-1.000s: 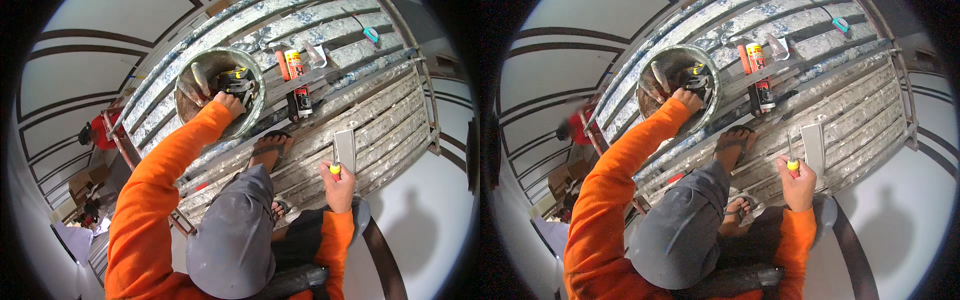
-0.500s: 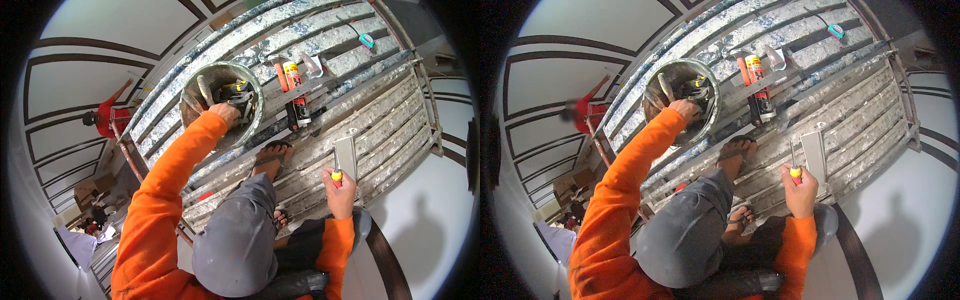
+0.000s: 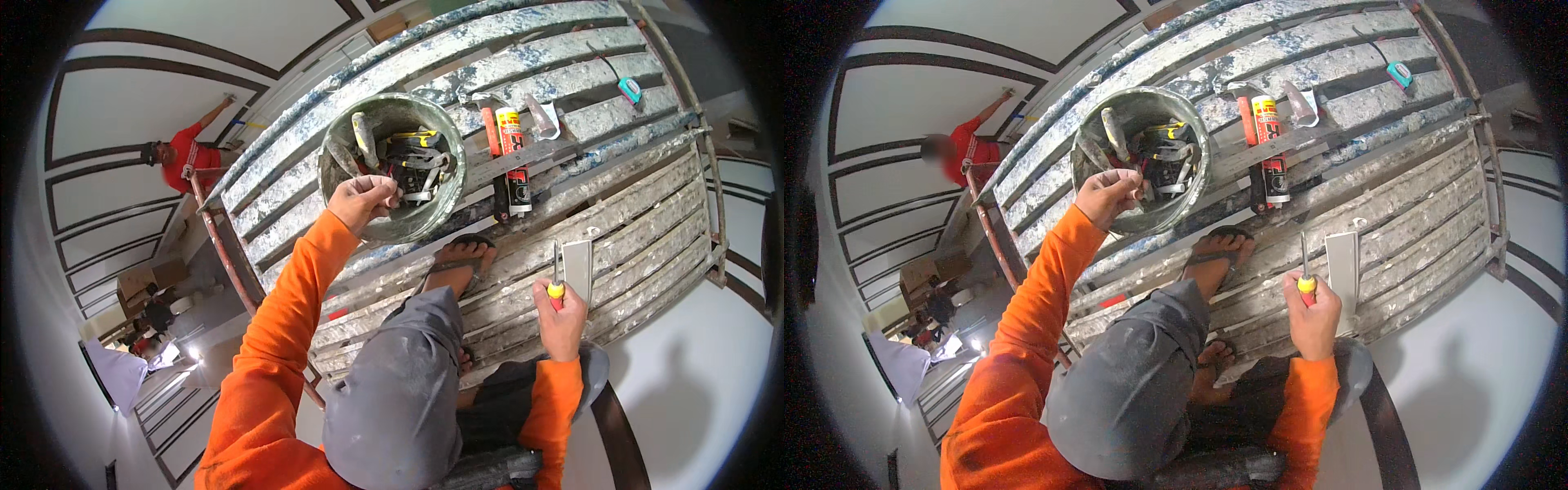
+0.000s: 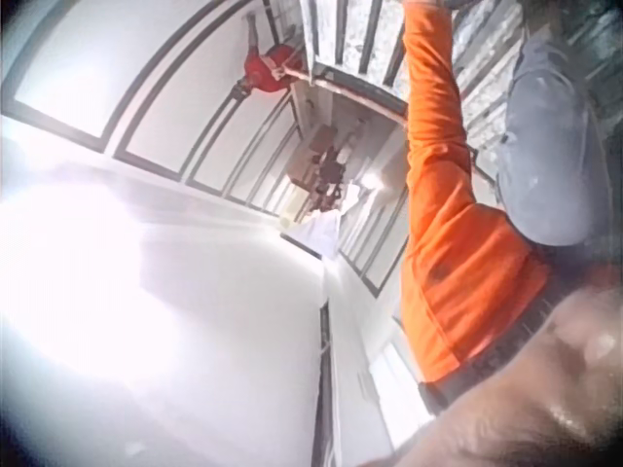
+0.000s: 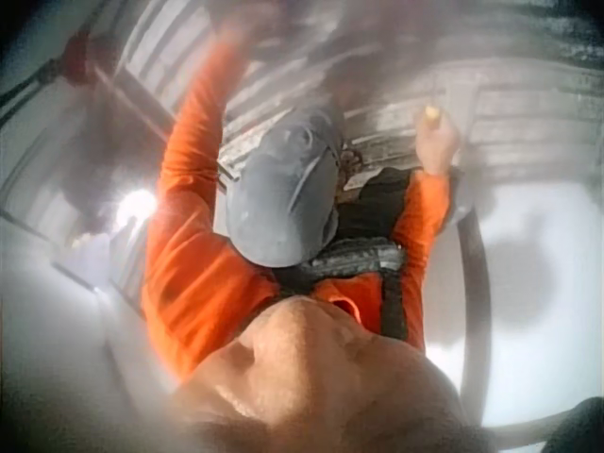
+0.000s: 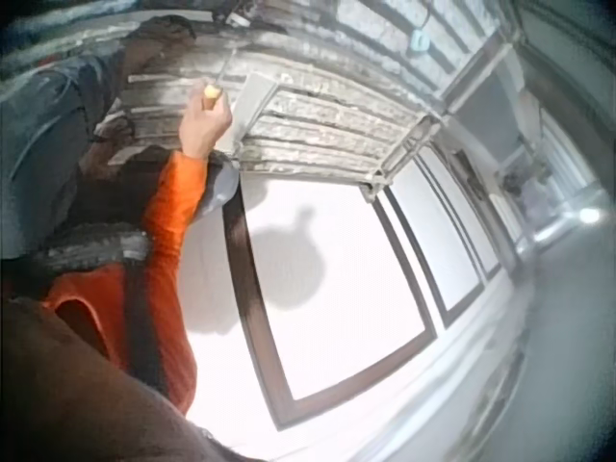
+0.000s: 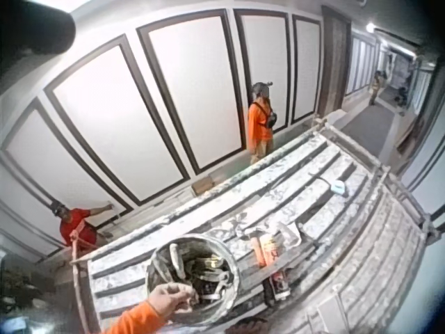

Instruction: The person uses a screwdriver to secure a white panel to a wall frame while standing on scaffolding, then picks up more screws from a bucket.

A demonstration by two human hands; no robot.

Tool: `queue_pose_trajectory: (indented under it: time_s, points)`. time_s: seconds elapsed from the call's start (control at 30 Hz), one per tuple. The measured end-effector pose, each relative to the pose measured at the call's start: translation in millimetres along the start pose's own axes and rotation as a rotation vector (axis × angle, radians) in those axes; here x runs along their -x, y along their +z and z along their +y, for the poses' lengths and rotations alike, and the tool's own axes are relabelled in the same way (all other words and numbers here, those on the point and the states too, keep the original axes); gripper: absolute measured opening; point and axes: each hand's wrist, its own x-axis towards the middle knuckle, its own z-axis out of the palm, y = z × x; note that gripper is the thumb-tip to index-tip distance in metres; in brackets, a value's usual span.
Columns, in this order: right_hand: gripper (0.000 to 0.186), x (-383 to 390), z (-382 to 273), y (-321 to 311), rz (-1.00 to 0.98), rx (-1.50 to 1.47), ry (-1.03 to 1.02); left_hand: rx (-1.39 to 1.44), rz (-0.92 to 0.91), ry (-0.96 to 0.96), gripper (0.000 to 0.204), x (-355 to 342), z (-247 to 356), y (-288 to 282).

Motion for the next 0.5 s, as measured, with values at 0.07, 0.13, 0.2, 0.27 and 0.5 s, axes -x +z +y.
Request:
queue_pose_trajectory:
  time_s: [0.07,0.13,0.2,0.27,0.5]
  points:
    - [0.018,-4,-3,7,-0.009,-0.036,0.002,0.140,0.074,0.078,0.022,5,-3,3]
    - [0.017,-6,-11,14,-0.019,-0.070,0.003,0.183,0.066,0.102,0.023,8,-3,2]
    - [0.019,-7,-22,21,-0.067,-0.218,0.076,0.266,0.037,0.125,0.020,14,-3,4]
    - [0.021,-5,-46,29,-0.124,-0.317,0.101,0.273,-0.036,0.127,0.017,27,2,4]
    - [0.025,6,-80,81,-0.346,-0.380,-0.150,0.146,-0.392,0.062,0.007,74,3,47]
